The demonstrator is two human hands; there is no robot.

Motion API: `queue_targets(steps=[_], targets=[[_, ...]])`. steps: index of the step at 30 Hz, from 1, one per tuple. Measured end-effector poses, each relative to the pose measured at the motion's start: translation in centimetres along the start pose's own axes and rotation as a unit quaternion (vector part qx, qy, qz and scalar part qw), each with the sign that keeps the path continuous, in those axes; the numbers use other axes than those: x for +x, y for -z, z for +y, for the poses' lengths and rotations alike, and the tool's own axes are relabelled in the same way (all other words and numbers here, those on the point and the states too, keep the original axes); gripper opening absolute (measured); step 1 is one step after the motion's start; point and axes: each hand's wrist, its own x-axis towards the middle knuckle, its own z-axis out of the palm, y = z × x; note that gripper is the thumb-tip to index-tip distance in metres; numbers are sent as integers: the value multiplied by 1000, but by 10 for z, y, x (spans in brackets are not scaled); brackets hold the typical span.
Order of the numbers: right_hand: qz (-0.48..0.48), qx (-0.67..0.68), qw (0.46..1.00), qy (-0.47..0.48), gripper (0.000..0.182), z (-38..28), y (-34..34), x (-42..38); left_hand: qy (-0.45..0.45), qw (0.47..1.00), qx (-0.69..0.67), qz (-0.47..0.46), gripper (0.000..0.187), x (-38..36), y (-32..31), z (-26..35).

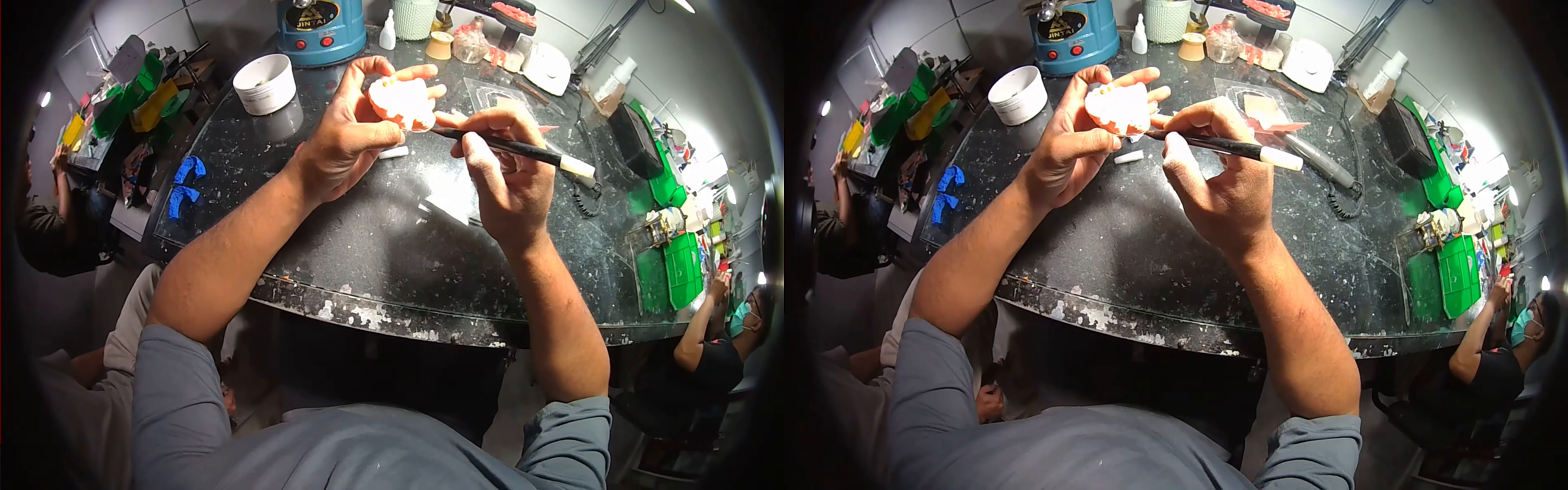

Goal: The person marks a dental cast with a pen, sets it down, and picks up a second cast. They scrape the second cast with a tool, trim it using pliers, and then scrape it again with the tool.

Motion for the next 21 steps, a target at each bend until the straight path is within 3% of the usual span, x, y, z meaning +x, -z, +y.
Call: queue_targets(steps=[21], targets=[[20, -18, 999, -21, 10, 1, 0, -1, 12, 1000, 18, -7, 69, 1, -2, 3]])
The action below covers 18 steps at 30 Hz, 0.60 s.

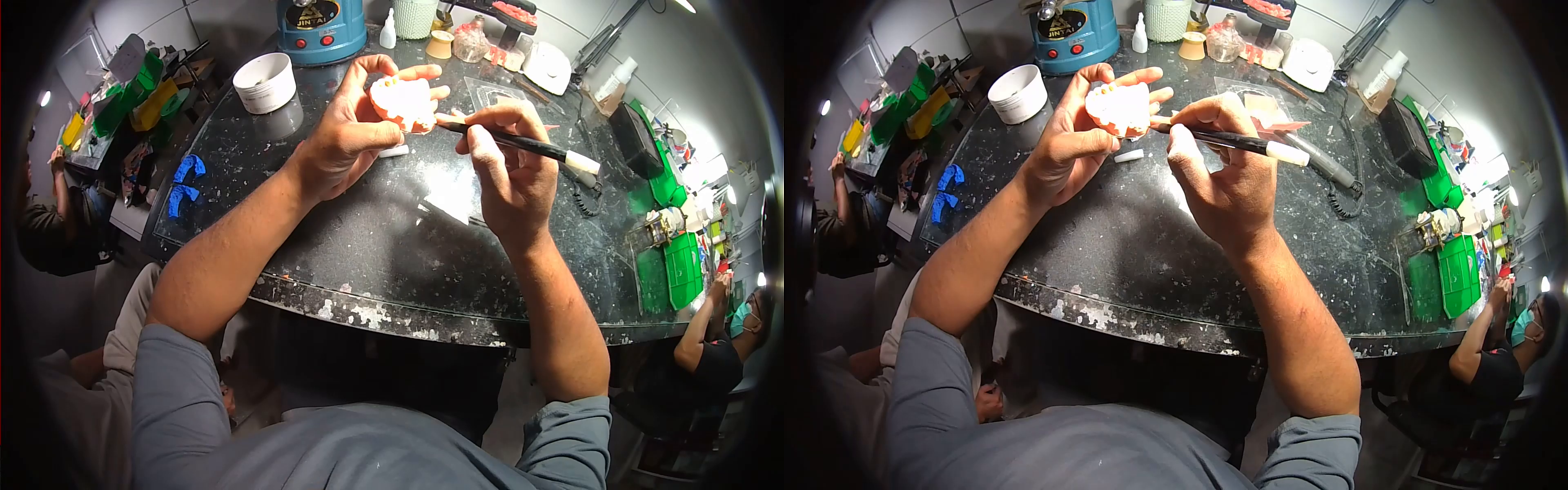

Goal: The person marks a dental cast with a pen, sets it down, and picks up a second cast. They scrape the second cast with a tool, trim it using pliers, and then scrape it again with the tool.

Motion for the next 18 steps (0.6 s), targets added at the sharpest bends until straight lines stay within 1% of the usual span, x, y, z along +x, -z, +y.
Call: queue_targets(steps=[2, 9, 12, 15, 17, 18], targets=[[0, -11, 1000, 2, 10, 0, 0, 0, -5, 1000, 5, -7, 69, 0, 0, 0], [-9, 56, 998, -11, 10, -4, -2, -1, -18, 999, 49, -15, 67, 1, -5, 4], [-18, 60, 998, -11, 10, -5, -3, -1, -3, 998, 56, -12, 65, 0, -4, 4], [-14, 62, 998, -7, 10, -4, -3, 0, 17, 999, 47, -9, 69, -1, -3, 3], [-8, 75, 997, -4, 11, -2, -3, 1, 39, 996, 74, 20, 74, -3, -5, 4], [0, 67, 998, -13, 11, -1, -2, 0, 38, 996, 74, 21, 74, -2, -4, 3]])
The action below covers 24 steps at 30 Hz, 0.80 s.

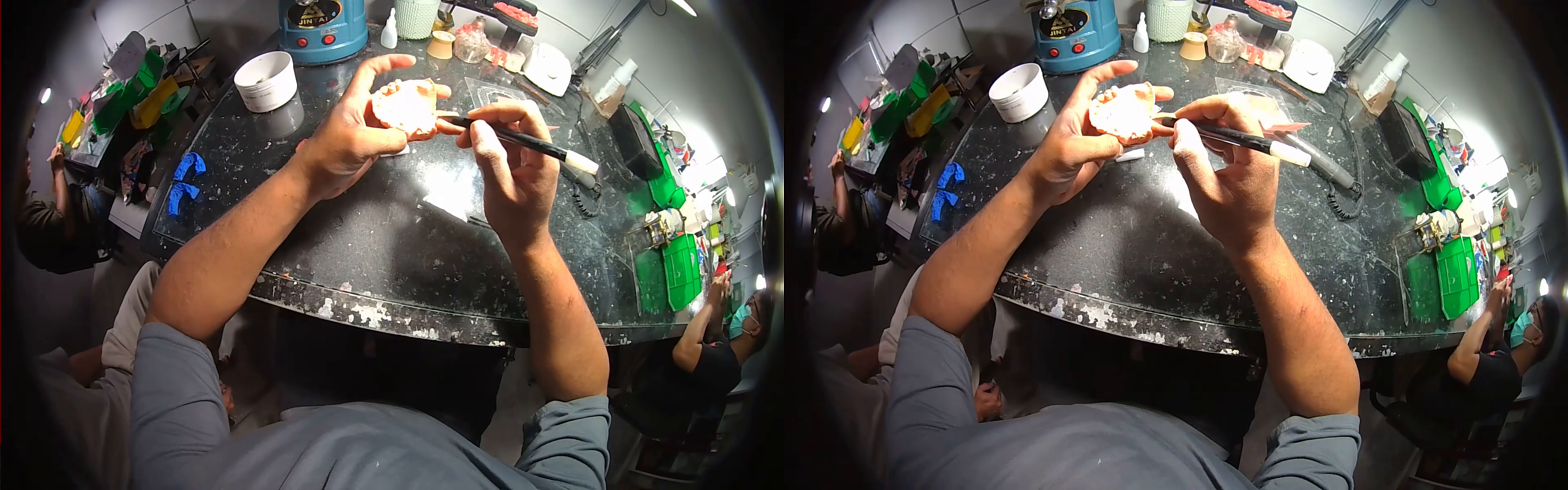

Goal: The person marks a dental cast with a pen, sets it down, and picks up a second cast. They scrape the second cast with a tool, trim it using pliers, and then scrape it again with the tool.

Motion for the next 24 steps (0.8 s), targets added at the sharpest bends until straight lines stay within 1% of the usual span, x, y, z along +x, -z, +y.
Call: queue_targets(steps=[2, 4, 5, 7, 8, 10, 11, 18, 21, 24], targets=[[9, -8, 1000, -9, 11, 4, 3, 0, 23, 999, 8, -26, 75, 2, 2, -1], [17, -137, 988, 63, 13, 8, 7, 3, 35, 999, 21, -29, 73, 0, -1, 2], [17, -138, 988, 62, 13, 7, 7, 3, 48, 998, 35, -32, 71, -1, -3, 3], [55, -98, 993, 42, 15, 4, 3, 4, 47, 998, 31, -32, 73, 0, -6, 3], [56, -98, 993, 41, 15, 4, 3, 3, 54, 997, 49, -37, 73, -2, -7, 6], [36, -54, 997, 28, 17, 4, 4, 2, 61, 995, 66, -43, 73, -3, -9, 7], [26, -32, 999, 21, 18, 4, 4, 1, 48, 995, 82, -44, 73, -3, -10, 7], [12, -23, 1000, 11, 18, 0, 5, 1, -9, 986, 159, -54, 72, -5, -11, 1], [15, -8, 1000, -1, 18, -3, 3, 1, -15, 983, 175, -57, 73, -5, -11, 1], [13, -31, 999, 13, 18, 1, 4, 2, -10, 981, 184, -58, 73, -5, -10, 1]])
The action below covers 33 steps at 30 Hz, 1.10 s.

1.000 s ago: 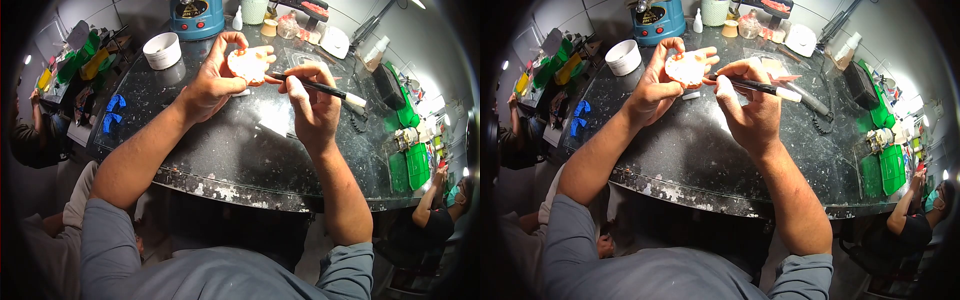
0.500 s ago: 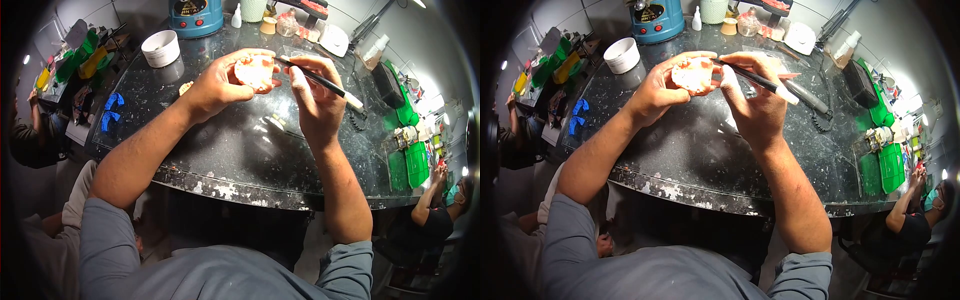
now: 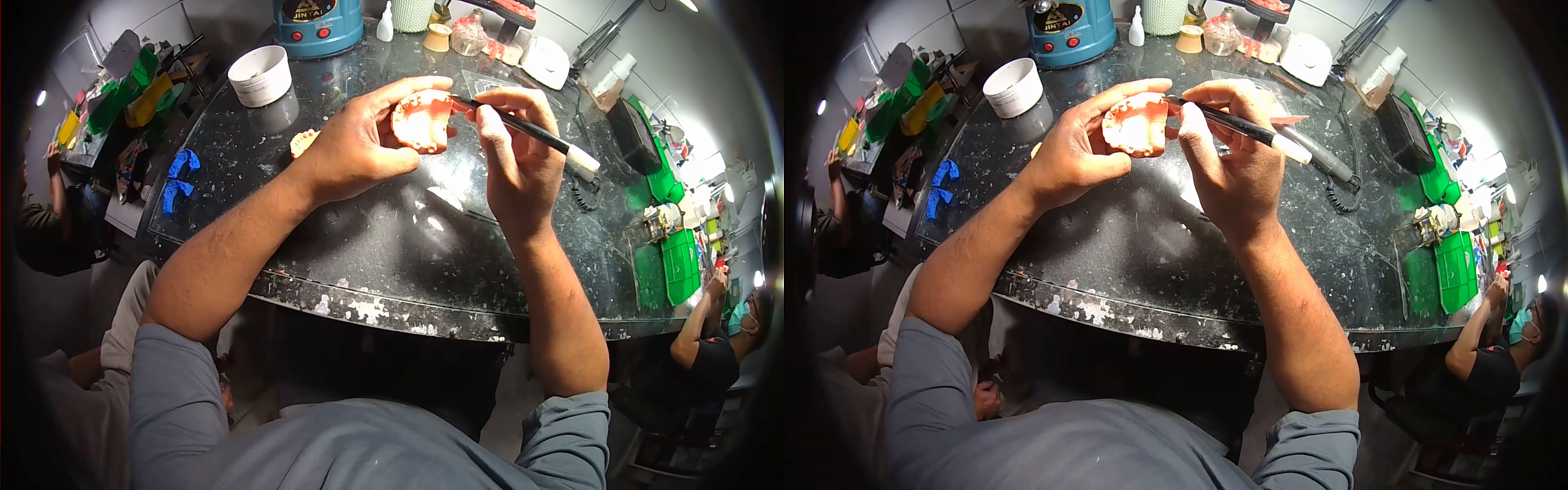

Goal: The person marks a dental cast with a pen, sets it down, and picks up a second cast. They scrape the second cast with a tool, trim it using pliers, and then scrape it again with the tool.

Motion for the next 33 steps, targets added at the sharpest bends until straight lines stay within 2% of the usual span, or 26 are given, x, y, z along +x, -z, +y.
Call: queue_targets(steps=[15, 33], targets=[[6, 4, 1000, 10, 11, 0, -1, 0, 17, 998, -55, 10, 72, 1, -1, 2], [4, -26, 1000, -9, 10, 1, -1, 0, 14, 999, -40, 17, 73, 0, 0, 3]])
